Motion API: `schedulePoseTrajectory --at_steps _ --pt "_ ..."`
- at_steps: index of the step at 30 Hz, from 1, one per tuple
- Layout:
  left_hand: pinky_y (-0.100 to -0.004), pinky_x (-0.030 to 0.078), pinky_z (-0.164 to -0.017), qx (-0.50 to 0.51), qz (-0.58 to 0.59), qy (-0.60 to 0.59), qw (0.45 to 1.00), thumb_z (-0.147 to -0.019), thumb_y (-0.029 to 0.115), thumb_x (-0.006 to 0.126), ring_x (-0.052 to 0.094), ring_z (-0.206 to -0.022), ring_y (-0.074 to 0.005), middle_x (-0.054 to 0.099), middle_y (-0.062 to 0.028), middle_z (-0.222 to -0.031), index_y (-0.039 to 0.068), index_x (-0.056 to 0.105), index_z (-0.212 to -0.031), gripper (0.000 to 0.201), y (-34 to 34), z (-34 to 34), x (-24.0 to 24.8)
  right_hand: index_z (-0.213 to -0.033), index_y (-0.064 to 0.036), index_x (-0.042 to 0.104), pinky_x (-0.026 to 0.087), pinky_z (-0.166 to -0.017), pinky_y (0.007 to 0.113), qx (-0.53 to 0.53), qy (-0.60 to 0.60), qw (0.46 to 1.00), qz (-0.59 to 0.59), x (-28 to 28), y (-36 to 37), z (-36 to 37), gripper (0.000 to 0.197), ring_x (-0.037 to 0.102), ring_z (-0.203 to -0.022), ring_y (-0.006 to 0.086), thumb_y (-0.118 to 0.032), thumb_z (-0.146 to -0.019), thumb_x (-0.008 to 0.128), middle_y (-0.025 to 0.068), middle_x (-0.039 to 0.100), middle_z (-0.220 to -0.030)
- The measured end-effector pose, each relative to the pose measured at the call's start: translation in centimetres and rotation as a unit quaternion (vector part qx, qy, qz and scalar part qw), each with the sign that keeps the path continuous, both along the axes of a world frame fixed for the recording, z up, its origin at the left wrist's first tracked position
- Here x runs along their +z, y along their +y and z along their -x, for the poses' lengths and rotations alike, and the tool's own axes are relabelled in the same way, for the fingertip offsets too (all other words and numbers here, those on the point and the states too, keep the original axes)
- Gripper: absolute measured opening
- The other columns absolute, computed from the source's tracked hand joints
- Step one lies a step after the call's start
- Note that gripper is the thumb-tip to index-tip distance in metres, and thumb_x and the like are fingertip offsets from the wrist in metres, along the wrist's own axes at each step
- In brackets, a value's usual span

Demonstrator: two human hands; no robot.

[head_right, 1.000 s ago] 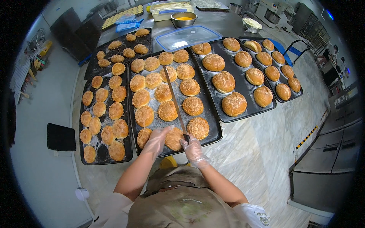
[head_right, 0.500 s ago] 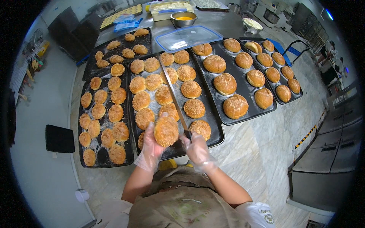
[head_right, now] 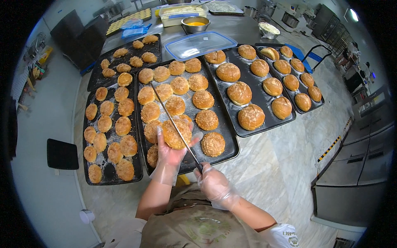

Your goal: The person is slicing freshly baked buns or bread rolls using a large knife while wearing gloves and an apron in a bakery.

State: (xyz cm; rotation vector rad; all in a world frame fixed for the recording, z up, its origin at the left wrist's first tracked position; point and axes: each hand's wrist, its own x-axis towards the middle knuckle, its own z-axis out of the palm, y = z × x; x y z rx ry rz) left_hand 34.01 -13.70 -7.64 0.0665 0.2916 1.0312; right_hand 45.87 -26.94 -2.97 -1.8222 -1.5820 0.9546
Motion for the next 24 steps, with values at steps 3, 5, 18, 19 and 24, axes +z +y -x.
schedulePoseTrajectory --at_steps 3,5,18,19,24 --pt "-0.0675 0.027 -0.098 0.066 0.07 -0.009 0.995 -0.078 0.051 0.059 0.041 -0.123 -0.0338 0.046 -0.0127 -0.131 0.01 0.039 -0.132 0.071 0.6 -0.4 0.7 -0.1 0.003 0.052 0.047 -0.06 0.046 -0.026 0.029 0.999 0.022 0.7 -0.3 -0.3 0.026 0.059 -0.068 0.0414 -0.019 -0.088 0.055 0.0247 0.06 -0.072" --pt "-0.0668 0.027 -0.099 0.043 0.011 -0.025 0.999 -0.077 0.05 0.059 0.041 -0.123 -0.0338 0.046 -0.0128 -0.131 0.009 0.039 -0.132 0.071 0.9 0.3 0.8 -0.101 0.0028 0.052 0.047 -0.06 0.046 -0.036 0.047 0.998 0.035 1.3 -0.7 -0.6 0.026 0.059 -0.069 0.0412 -0.019 -0.087 0.055 0.025 0.06 -0.073" --pt "-0.0567 0.042 -0.093 0.072 0.007 0.012 0.997 -0.083 0.046 0.057 0.052 -0.11 -0.0301 0.054 -0.0136 -0.118 0.009 0.048 -0.124 0.056 1.1 -0.7 3.2 -0.1 0.0021 0.051 0.048 -0.056 0.047 -0.037 0.001 0.999 -0.037 0.6 -1.0 -0.1 0.026 0.06 -0.064 0.0408 -0.019 -0.087 0.057 0.0244 0.06 -0.069" --pt "-0.055 0.043 -0.092 0.084 0.009 0.031 0.996 -0.082 0.045 0.057 0.053 -0.108 -0.0295 0.055 -0.013 -0.116 0.009 0.048 -0.123 0.055 1.2 -0.7 3.3 -0.1 0.0021 0.051 0.048 -0.056 0.047 -0.037 0.001 0.999 -0.037 0.5 -1.3 -0.2 0.026 0.06 -0.064 0.0408 -0.019 -0.087 0.057 0.0244 0.06 -0.069" --pt "-0.0541 0.045 -0.09 0.111 0.054 0.035 0.992 -0.082 0.042 0.059 0.055 -0.103 -0.0288 0.058 -0.0112 -0.108 0.009 0.052 -0.116 0.049 1.7 -1.1 4.1 -0.099 0.0021 0.049 0.047 -0.054 0.048 -0.003 -0.015 1.0 0.027 -0.8 -4.3 -1.0 0.026 0.059 -0.061 0.0415 -0.02 -0.087 0.055 0.0251 0.058 -0.064"
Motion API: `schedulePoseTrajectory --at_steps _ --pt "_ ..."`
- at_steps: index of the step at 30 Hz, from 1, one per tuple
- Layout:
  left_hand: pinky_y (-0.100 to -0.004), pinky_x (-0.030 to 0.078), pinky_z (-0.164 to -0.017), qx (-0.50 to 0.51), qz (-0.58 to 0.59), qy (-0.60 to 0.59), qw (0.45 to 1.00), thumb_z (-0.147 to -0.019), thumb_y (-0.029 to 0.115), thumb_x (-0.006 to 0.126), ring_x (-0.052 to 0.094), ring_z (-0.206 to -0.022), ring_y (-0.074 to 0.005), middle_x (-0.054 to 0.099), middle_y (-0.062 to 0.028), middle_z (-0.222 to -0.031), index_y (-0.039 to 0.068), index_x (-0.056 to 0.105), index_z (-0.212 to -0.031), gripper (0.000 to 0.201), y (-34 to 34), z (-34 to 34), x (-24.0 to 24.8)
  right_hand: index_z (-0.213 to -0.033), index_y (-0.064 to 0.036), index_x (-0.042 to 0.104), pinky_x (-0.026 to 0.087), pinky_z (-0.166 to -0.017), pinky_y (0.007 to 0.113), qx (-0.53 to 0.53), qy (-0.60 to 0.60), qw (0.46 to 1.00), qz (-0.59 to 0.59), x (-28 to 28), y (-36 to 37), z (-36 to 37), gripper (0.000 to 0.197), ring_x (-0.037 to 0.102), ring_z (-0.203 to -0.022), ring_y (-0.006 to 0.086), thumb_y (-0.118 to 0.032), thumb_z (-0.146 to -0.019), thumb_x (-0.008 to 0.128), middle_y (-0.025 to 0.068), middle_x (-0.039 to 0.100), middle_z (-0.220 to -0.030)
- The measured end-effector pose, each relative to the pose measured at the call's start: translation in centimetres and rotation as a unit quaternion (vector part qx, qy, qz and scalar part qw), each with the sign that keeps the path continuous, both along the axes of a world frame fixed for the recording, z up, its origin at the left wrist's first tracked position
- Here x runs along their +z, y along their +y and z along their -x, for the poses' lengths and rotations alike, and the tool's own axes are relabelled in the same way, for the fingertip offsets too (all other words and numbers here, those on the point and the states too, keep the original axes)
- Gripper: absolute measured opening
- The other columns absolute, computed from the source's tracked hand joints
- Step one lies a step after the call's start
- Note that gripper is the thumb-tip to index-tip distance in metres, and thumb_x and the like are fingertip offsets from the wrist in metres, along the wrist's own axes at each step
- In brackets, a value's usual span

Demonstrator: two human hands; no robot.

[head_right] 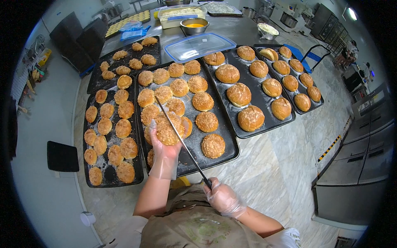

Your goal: The person is slicing freshly baked buns or bread rolls using a large knife while wearing gloves and an apron in a bakery.

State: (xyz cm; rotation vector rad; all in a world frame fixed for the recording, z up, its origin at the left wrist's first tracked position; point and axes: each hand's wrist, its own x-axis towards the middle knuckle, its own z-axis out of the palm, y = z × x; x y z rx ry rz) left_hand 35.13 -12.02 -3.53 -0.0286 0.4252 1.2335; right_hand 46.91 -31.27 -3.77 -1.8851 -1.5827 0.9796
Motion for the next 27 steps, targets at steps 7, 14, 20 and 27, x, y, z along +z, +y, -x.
schedulePoseTrajectory --at_steps 7,14,20,27 --pt "-0.051 0.048 -0.085 -0.027 0.003 0.018 0.999 -0.079 0.043 0.063 0.056 -0.097 -0.0266 0.058 -0.0091 -0.104 0.009 0.054 -0.112 0.049 -0.7 -1.5 -1.1 -0.098 0.0022 0.051 0.047 -0.061 0.046 -0.024 0.082 0.996 0.006 1.0 6.0 0.7 0.024 0.06 -0.071 0.0421 -0.019 -0.088 0.055 0.0266 0.06 -0.074" --pt "-0.0499 0.046 -0.09 -0.016 -0.024 0.072 0.997 -0.082 0.042 0.06 0.055 -0.099 -0.0268 0.055 -0.0104 -0.106 0.006 0.048 -0.118 0.052 -1.1 -1.0 -0.4 -0.1 0.0035 0.049 0.048 -0.062 0.047 -0.008 0.042 0.998 0.038 -0.1 1.9 0.6 0.026 0.059 -0.072 0.0432 -0.019 -0.088 0.056 0.0264 0.06 -0.073" --pt "-0.0458 0.048 -0.089 -0.062 -0.106 0.109 0.986 -0.08 0.041 0.062 0.055 -0.105 -0.0255 0.055 -0.0103 -0.111 0.009 0.045 -0.126 0.058 -1.9 -1.5 -1.5 -0.098 0.0037 0.049 0.047 -0.061 0.048 -0.009 0.091 0.995 -0.048 -0.5 6.9 0.8 0.027 0.059 -0.07 0.0434 -0.021 -0.089 0.053 0.0271 0.059 -0.072" --pt "-0.0465 0.05 -0.086 -0.064 -0.082 0.096 0.99 -0.081 0.037 0.061 0.054 -0.107 -0.0236 0.054 -0.0095 -0.117 0.008 0.047 -0.126 0.056 -1.8 -0.2 -1.3 -0.098 0.003 0.049 0.047 -0.063 0.05 0.017 0.034 0.997 0.074 -2.2 1.9 0.7 0.028 0.059 -0.071 0.0431 -0.023 -0.089 0.053 0.0268 0.06 -0.076"
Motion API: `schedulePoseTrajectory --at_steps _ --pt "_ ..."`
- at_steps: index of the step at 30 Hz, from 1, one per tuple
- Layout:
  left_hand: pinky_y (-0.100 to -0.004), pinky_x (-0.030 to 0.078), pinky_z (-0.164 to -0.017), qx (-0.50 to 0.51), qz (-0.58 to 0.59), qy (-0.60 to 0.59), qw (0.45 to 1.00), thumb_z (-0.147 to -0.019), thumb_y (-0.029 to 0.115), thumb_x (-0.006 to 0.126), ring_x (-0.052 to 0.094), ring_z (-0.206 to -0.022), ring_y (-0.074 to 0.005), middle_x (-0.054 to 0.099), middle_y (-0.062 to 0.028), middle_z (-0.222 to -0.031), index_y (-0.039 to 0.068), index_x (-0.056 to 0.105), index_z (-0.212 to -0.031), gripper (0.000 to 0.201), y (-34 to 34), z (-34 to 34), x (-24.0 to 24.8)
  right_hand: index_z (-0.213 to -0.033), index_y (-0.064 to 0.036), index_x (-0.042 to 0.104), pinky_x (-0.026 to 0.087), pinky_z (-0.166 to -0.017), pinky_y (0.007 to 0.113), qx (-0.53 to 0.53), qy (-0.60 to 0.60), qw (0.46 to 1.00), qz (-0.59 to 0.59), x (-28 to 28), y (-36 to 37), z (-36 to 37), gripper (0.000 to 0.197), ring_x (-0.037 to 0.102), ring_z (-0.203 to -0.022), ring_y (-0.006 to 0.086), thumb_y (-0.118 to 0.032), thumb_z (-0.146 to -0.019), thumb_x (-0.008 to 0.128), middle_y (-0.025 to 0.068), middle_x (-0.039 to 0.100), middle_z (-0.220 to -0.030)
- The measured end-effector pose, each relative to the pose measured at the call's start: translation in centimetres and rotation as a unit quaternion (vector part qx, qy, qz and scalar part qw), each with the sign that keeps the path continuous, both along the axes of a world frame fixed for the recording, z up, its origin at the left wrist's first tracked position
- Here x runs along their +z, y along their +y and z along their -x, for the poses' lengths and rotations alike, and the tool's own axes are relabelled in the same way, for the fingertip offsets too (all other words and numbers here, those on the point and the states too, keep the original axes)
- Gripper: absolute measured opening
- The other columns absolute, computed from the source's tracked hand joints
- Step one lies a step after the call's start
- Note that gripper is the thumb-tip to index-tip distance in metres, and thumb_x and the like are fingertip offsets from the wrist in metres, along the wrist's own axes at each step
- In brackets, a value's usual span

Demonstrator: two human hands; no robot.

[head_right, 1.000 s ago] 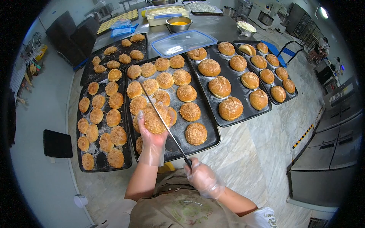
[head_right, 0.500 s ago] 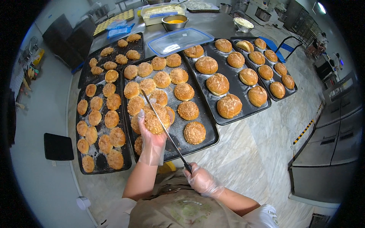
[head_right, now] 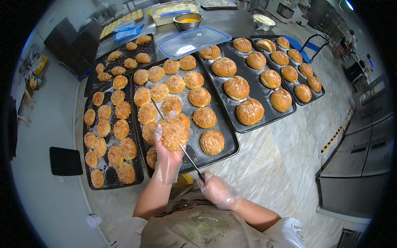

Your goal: The person is slicing freshly baked buns or bread rolls using a large knife while wearing gloves and an apron in a bakery.

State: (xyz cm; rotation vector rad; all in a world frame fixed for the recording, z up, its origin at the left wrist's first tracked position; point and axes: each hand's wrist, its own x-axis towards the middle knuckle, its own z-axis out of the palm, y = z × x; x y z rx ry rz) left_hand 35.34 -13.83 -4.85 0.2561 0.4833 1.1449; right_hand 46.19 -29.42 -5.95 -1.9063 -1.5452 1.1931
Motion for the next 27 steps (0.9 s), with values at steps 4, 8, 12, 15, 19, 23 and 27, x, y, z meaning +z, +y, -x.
schedulePoseTrajectory --at_steps 4,8,12,15,19,23,27 --pt "-0.0481 0.046 -0.092 -0.037 0.01 0.029 0.999 -0.083 0.041 0.058 0.052 -0.111 -0.0255 0.051 -0.0106 -0.125 0.005 0.045 -0.127 0.058 -1.6 -0.1 -1.6 -0.095 0.0041 0.05 0.045 -0.062 0.048 -0.02 0.067 0.998 0.003 1.0 4.0 -0.3 0.027 0.058 -0.071 0.0439 -0.021 -0.088 0.053 0.0273 0.059 -0.075" --pt "-0.0469 0.041 -0.097 -0.057 0.048 -0.001 0.997 -0.087 0.042 0.051 0.052 -0.112 -0.0269 0.053 -0.0123 -0.124 0.001 0.045 -0.126 0.057 0.0 3.1 -6.8 -0.093 0.004 0.052 0.045 -0.055 0.041 -0.023 0.087 0.995 -0.042 0.2 0.5 -2.3 0.02 0.058 -0.06 0.0338 -0.015 -0.088 0.055 0.0192 0.058 -0.067" --pt "-0.0398 0.043 -0.094 -0.102 0.047 0.148 0.983 -0.086 0.027 0.06 0.054 -0.108 -0.0267 0.055 -0.0146 -0.118 -0.001 0.044 -0.127 0.052 -0.6 5.5 -9.6 -0.096 0.0025 0.05 0.037 -0.038 0.027 -0.216 0.248 0.94 0.091 -0.2 -2.8 -5.3 0.018 0.045 -0.041 0.0098 -0.015 -0.092 0.051 0.0024 0.048 -0.054" --pt "-0.0374 0.041 -0.096 -0.05 -0.075 0.486 0.869 -0.083 0.02 0.065 0.051 -0.111 -0.0264 0.054 -0.0162 -0.118 -0.003 0.043 -0.127 0.054 -0.7 5.8 -9.3 -0.094 0.0027 0.048 0.038 -0.039 0.026 -0.276 0.274 0.919 0.066 -1.2 -3.4 -7.3 0.021 0.046 -0.041 0.0104 -0.018 -0.092 0.051 0.0019 0.049 -0.054" --pt "-0.0352 0.034 -0.102 0.114 -0.301 0.746 0.584 -0.083 0.017 0.064 0.046 -0.118 -0.0284 0.051 -0.0207 -0.121 -0.008 0.043 -0.126 0.054 -1.3 3.3 -5.3 -0.09 0.0022 0.048 0.042 -0.045 0.026 -0.26 0.209 0.943 -0.002 -1.4 -1.3 -9.0 0.02 0.051 -0.047 0.0114 -0.017 -0.092 0.05 0.0037 0.052 -0.057" --pt "-0.0334 0.039 -0.094 -0.157 -0.147 0.66 0.72 -0.089 0.03 0.055 0.051 -0.11 -0.0279 0.054 -0.0197 -0.12 -0.007 0.048 -0.122 0.05 -1.0 -4.1 -5.1 -0.1 0.0009 0.057 0.043 -0.067 0.025 -0.299 0.27 0.91 -0.097 -8.8 3.3 -10.0 0.024 0.052 -0.074 0.0085 -0.019 -0.088 0.057 0.0018 0.058 -0.083" --pt "-0.0335 0.043 -0.086 -0.242 -0.056 0.616 0.747 -0.09 0.031 0.054 0.057 -0.099 -0.0253 0.059 -0.018 -0.112 -0.005 0.052 -0.118 0.045 1.9 -6.4 -11.7 -0.11 0.0003 0.054 0.043 -0.07 0.023 -0.36 0.36 0.85 -0.137 -9.9 6.5 -7.4 0.029 0.053 -0.077 0.0091 -0.018 -0.088 0.058 0.0016 0.058 -0.088"
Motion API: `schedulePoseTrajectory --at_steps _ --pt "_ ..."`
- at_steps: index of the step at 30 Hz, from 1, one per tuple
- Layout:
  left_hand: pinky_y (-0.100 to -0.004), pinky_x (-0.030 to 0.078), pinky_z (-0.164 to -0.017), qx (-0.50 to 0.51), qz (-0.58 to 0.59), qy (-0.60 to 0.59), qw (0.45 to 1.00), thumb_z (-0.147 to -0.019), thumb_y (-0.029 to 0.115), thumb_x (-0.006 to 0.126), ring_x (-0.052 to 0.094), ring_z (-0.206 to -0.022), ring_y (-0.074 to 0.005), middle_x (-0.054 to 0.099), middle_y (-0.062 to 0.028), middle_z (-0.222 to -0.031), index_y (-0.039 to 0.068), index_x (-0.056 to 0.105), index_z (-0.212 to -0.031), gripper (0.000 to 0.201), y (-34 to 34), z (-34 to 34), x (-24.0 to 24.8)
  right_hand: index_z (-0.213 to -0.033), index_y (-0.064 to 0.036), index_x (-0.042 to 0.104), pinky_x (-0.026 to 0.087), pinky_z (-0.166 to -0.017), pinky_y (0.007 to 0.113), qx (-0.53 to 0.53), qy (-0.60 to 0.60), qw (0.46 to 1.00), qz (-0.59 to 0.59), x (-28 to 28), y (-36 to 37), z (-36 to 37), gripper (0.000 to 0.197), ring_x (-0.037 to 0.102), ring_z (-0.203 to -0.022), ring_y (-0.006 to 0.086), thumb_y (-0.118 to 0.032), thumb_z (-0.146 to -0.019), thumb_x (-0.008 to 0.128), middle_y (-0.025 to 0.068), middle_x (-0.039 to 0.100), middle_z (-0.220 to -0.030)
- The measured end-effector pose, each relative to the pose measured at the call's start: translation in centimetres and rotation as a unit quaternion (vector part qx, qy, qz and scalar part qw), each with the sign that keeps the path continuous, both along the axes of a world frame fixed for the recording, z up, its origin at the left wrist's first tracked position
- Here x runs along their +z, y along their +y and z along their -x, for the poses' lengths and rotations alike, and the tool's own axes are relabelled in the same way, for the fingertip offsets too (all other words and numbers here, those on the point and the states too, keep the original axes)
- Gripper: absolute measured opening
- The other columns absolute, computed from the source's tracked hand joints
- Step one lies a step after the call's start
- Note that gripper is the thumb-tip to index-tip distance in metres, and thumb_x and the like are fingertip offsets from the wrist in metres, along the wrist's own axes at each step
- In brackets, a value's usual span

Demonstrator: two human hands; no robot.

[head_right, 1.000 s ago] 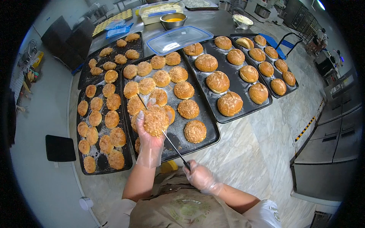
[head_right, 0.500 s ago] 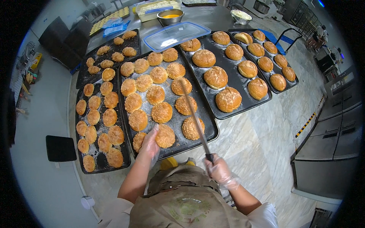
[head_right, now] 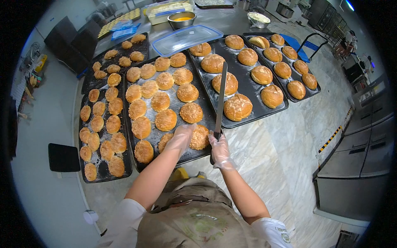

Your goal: The person is slicing freshly baked buns or bread rolls using a large knife while wearing gloves and an apron in a bakery.

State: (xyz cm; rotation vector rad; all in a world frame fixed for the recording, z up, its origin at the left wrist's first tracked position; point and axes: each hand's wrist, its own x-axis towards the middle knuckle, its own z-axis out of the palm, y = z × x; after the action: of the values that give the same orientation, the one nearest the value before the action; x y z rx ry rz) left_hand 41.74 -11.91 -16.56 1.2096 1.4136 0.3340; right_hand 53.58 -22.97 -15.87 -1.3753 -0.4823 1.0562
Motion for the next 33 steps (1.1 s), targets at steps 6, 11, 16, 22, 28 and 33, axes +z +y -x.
schedulePoseTrajectory --at_steps 6,11,16,22,28,33 --pt "-0.032 0.046 -0.078 -0.016 0.082 -0.256 0.963 -0.09 0.034 0.055 0.06 -0.085 -0.0217 0.063 -0.013 -0.099 -0.003 0.058 -0.106 0.04 -1.9 -1.6 5.4 -0.104 -0.005 0.052 0.045 -0.071 0.025 -0.053 0.137 0.989 -0.008 0.1 -0.6 -0.4 0.021 0.054 -0.076 0.0114 -0.016 -0.087 0.059 0.0 0.055 -0.085" --pt "-0.0409 0.044 -0.092 0.067 0.189 -0.452 0.869 -0.089 0.045 0.052 0.054 -0.108 -0.0223 0.055 -0.011 -0.116 0.004 0.046 -0.124 0.054 -4.0 -0.1 6.6 -0.107 -0.0021 0.051 0.045 -0.078 0.028 -0.024 0.144 0.988 -0.051 5.7 0.9 0.4 0.024 0.054 -0.083 0.0118 -0.015 -0.088 0.059 0.002 0.057 -0.09" --pt "-0.0657 0.039 -0.086 0.212 0.289 -0.566 0.742 -0.085 0.061 0.043 0.049 -0.113 -0.0341 0.052 -0.0142 -0.122 0.011 0.044 -0.128 0.066 -1.4 2.5 7.8 -0.104 -0.0006 0.052 0.046 -0.058 0.031 0.157 -0.132 0.963 0.176 14.2 -0.7 0.3 0.019 0.053 -0.066 0.013 -0.014 -0.091 0.052 0.0055 0.058 -0.077" --pt "-0.0625 0.039 -0.089 0.054 0.253 -0.689 0.677 -0.08 0.067 0.043 0.045 -0.119 -0.0343 0.046 -0.0134 -0.13 0.015 0.04 -0.133 0.074 0.8 1.4 9.5 -0.102 -0.0001 0.051 0.047 -0.058 0.043 0.239 -0.385 0.879 0.151 12.4 -4.5 2.1 0.021 0.061 -0.065 0.0352 -0.016 -0.09 0.052 0.0203 0.061 -0.072" --pt "-0.0496 0.046 -0.08 0.234 0.23 -0.685 0.651 -0.082 0.057 0.047 0.053 -0.104 -0.0285 0.056 -0.0113 -0.114 0.014 0.05 -0.124 0.06 2.2 0.1 8.6 -0.104 0.0006 0.051 0.047 -0.061 0.047 0.303 -0.417 0.837 0.184 12.3 -5.2 0.9 0.026 0.06 -0.069 0.0414 -0.019 -0.088 0.053 0.0239 0.061 -0.074" --pt "-0.0444 0.047 -0.074 0.336 0.242 -0.644 0.644 -0.082 0.05 0.051 0.055 -0.095 -0.0262 0.059 -0.0088 -0.107 0.015 0.053 -0.119 0.051 0.5 -1.9 10.7 -0.102 0.0006 0.051 0.047 -0.061 0.048 0.316 -0.415 0.835 0.176 12.4 -6.3 -1.5 0.024 0.059 -0.069 0.0419 -0.019 -0.088 0.053 0.0255 0.06 -0.075"
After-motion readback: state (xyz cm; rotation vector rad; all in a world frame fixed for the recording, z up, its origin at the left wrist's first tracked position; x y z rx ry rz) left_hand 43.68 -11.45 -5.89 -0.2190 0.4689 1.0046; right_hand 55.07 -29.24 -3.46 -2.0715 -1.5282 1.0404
